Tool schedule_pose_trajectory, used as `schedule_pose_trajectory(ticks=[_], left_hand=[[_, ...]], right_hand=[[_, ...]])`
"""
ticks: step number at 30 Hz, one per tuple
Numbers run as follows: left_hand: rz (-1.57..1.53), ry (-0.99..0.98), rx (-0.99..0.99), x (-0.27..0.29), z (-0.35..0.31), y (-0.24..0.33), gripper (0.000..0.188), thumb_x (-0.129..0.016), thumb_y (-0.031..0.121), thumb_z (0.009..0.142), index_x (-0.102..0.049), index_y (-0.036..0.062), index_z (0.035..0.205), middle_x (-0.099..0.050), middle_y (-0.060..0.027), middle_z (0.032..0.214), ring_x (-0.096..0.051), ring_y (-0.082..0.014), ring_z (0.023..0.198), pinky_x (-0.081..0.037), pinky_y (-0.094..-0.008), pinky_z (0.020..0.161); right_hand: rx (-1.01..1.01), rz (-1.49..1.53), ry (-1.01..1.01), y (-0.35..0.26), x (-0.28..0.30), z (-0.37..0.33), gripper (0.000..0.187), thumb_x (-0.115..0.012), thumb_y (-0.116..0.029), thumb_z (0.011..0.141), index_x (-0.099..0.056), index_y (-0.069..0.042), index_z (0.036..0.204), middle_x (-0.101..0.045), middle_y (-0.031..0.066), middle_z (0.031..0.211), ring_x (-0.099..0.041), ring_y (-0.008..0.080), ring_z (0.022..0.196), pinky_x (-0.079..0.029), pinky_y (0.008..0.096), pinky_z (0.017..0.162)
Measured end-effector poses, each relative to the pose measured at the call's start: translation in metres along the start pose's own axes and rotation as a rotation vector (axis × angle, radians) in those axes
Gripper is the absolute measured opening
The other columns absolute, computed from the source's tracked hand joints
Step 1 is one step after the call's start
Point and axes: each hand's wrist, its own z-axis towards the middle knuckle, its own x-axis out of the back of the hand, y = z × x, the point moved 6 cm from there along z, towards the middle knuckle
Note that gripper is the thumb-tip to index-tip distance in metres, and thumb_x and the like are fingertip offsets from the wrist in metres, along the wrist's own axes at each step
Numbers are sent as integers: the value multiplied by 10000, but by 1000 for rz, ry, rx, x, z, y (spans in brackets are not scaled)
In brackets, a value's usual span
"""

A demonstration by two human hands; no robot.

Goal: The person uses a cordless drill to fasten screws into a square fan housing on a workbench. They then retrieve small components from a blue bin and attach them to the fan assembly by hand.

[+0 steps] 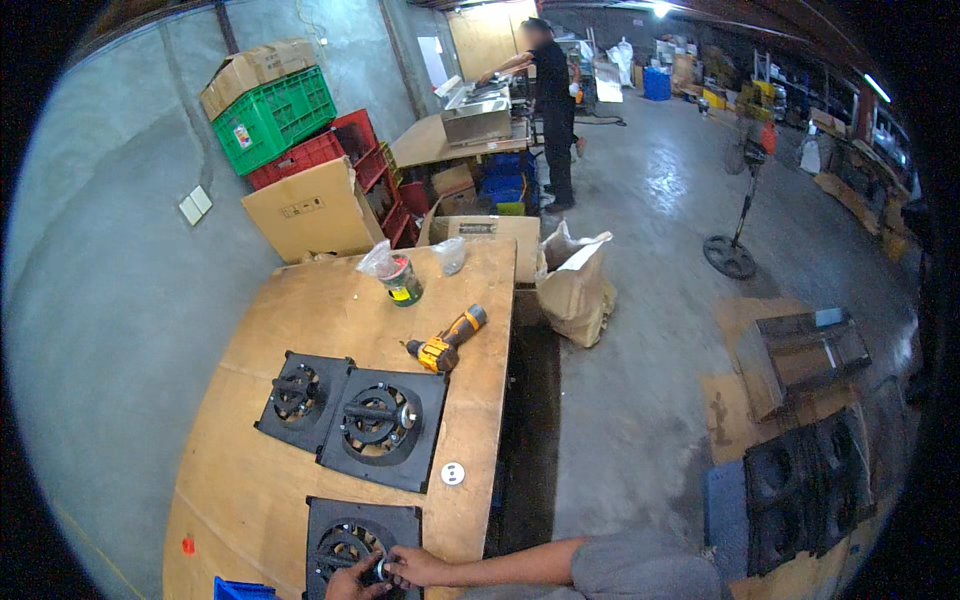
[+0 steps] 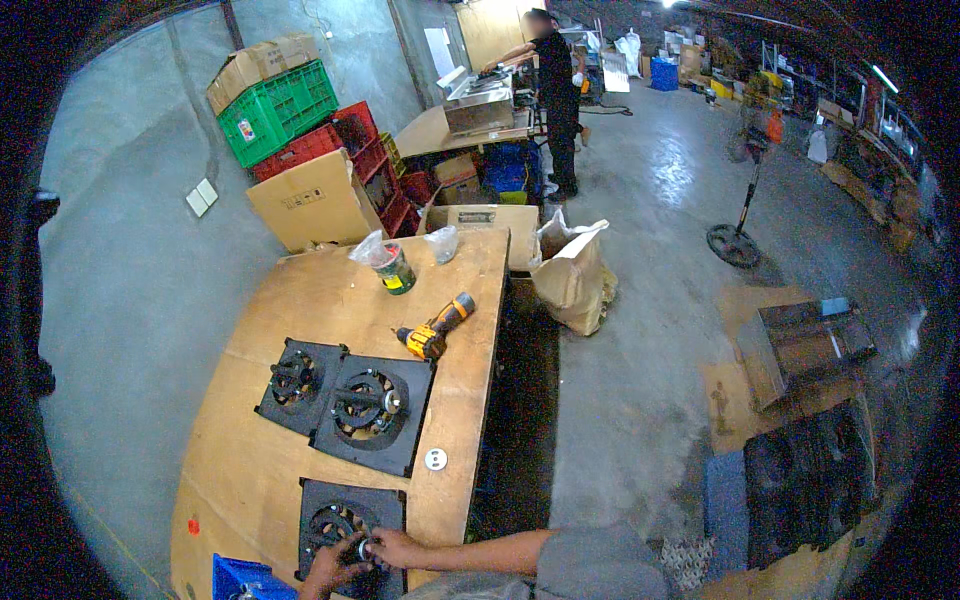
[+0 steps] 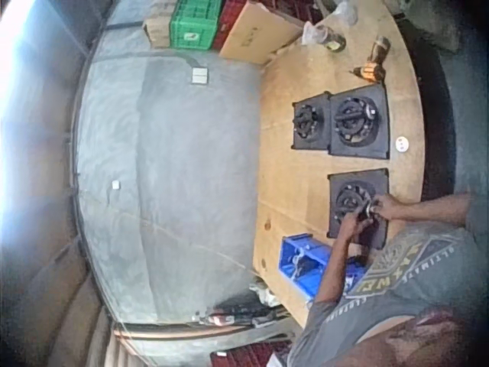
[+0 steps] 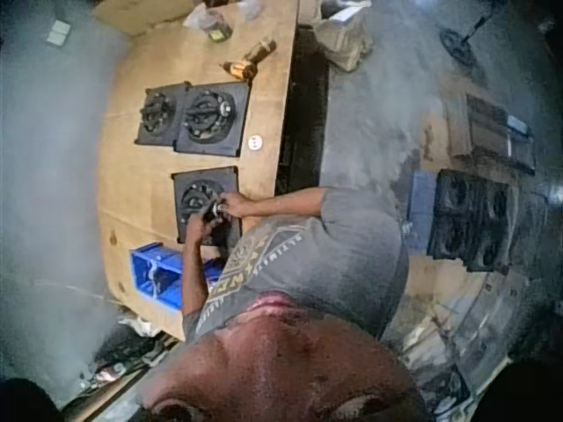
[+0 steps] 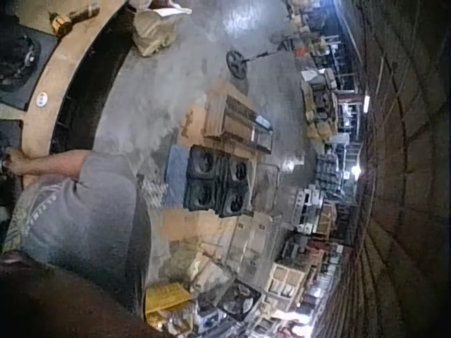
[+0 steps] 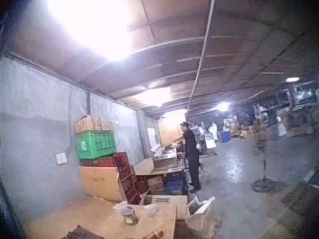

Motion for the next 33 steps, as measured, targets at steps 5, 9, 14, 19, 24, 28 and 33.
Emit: schedule_pose_trajectory(ticks=[5, 9, 14, 19, 24, 28, 33], left_hand=[[4, -19, 46, -3, 1, 5, 663, -801, 424, 734, -583, 215, 1323, -679, -183, 1119, -668, -366, 998, -523, -415, 886], [87, 69, -71, -15, -12, -22, 672, -741, 394, 783, -503, 251, 1395, -699, -183, 983, -675, -390, 875, -535, -447, 784], [80, 196, -2, -31, -24, -32, 623, -660, 415, 839, -466, 295, 1419, -685, -195, 993, -656, -410, 830, -516, -494, 756], [-128, 340, 278, -39, -77, -3, 653, -642, 402, 859, -381, 302, 1450, -669, -233, 873, -652, -424, 776, -512, -520, 713], [-252, 429, 389, -106, -140, -4, 499, -611, 459, 874, -550, 224, 1310, -677, -232, 915, -651, -429, 819, -508, -531, 751], [-405, 464, 450, -130, -180, 19, 407, -623, 421, 870, -625, 173, 1192, -678, -178, 834, -660, -382, 796, -506, -504, 734], [-517, 599, 534, -207, -217, 5, 379, -628, 446, 865, -652, 161, 1113, -686, -142, 820, -667, -351, 809, -512, -478, 732]], right_hand=[[-105, 117, 22, 33, -5, 20, 341, -530, -270, 994, -442, -18, 1206, -661, 85, 754, -643, 169, 593, -533, 316, 514], [-81, -7, -87, 9, -16, -1, 414, -581, -293, 960, -432, -5, 1217, -667, 86, 761, -655, 166, 624, -532, 309, 509], [-110, -194, -159, 11, -13, -3, 360, -618, -194, 935, -458, 35, 1161, -655, 100, 751, -658, 175, 667, -539, 308, 521], [18, -162, -44, 23, 7, 3, 220, -560, -186, 968, -546, 33, 984, -644, 114, 708, -640, 188, 563, -535, 307, 496], [-174, 47, -170, 10, -5, -7, 375, -429, -329, 1018, -574, 5, 930, -652, 127, 707, -615, 201, 507, -506, 332, 463], [46, -108, -69, -5, -1, -12, 318, -509, -315, 996, -575, -17, 907, -618, 89, 704, -596, 179, 525, -475, 300, 482], [-34, -131, -81, 8, 6, -4, 271, -555, -303, 973, -574, -50, 878, -585, 46, 713, -577, 155, 572, -467, 284, 524]])
